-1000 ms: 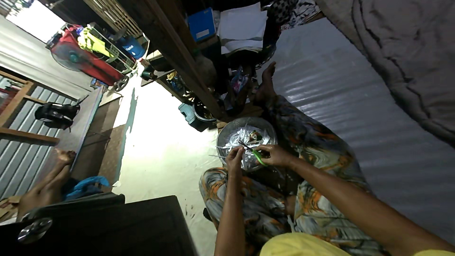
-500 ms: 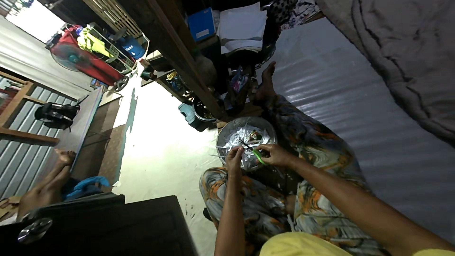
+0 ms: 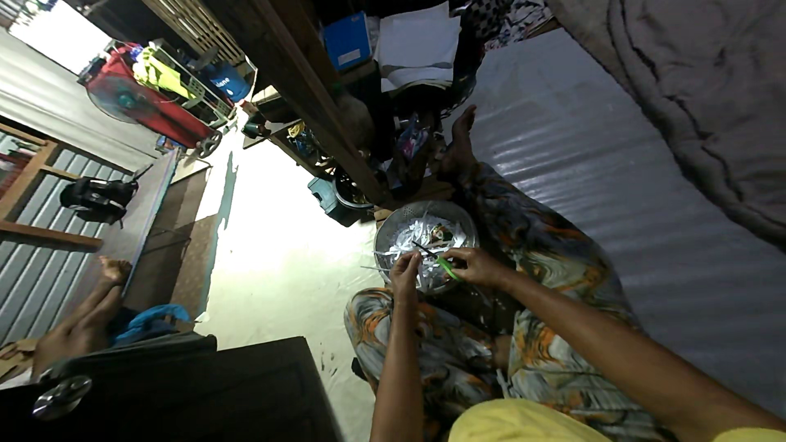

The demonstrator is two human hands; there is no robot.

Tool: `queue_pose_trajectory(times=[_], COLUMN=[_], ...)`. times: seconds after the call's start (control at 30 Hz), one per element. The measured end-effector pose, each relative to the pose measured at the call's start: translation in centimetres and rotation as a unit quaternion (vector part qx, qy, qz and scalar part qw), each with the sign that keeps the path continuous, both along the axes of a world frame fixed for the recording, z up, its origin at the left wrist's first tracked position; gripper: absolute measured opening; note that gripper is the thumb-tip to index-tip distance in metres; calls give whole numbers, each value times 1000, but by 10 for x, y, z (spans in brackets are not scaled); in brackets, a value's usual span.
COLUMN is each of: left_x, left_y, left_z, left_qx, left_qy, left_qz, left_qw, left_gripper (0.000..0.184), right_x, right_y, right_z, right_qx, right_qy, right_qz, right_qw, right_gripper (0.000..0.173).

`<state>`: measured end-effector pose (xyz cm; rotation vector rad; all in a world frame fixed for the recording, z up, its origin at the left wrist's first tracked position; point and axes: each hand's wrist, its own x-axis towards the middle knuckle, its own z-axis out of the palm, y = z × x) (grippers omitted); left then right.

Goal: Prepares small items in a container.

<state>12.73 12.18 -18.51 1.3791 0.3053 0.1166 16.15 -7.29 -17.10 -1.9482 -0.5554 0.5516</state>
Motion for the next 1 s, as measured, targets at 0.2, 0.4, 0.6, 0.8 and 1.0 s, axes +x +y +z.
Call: queue_pose_trajectory(times=[0.2, 0.4, 0.6, 0.8, 1.0], left_x=[1, 0, 0, 0, 0], left_y=[1, 0, 1, 1, 0], left_z=[-1, 2, 0, 0, 2], left_qx=[1, 6, 6, 4, -3], left_qy=[0, 5, 3, 3, 9], left_qz=[-5, -6, -3, -6, 5], left_qw=[1000, 1000, 1000, 1000, 1000], left_gripper=[10, 11, 11, 11, 11], right_x=[1, 1, 0, 2, 1], right_y=[-1, 0, -1, -1, -1], right_z=[-4, -2, -2, -3, 0], right_qx=[-12, -5, -2, -18, -18], right_qy=[-12, -8, -20, -22, -21], right_qz=[24, 12, 12, 25, 11], right_qw=[1000, 1000, 1000, 999, 1000], right_gripper=[51, 39, 46, 46, 46])
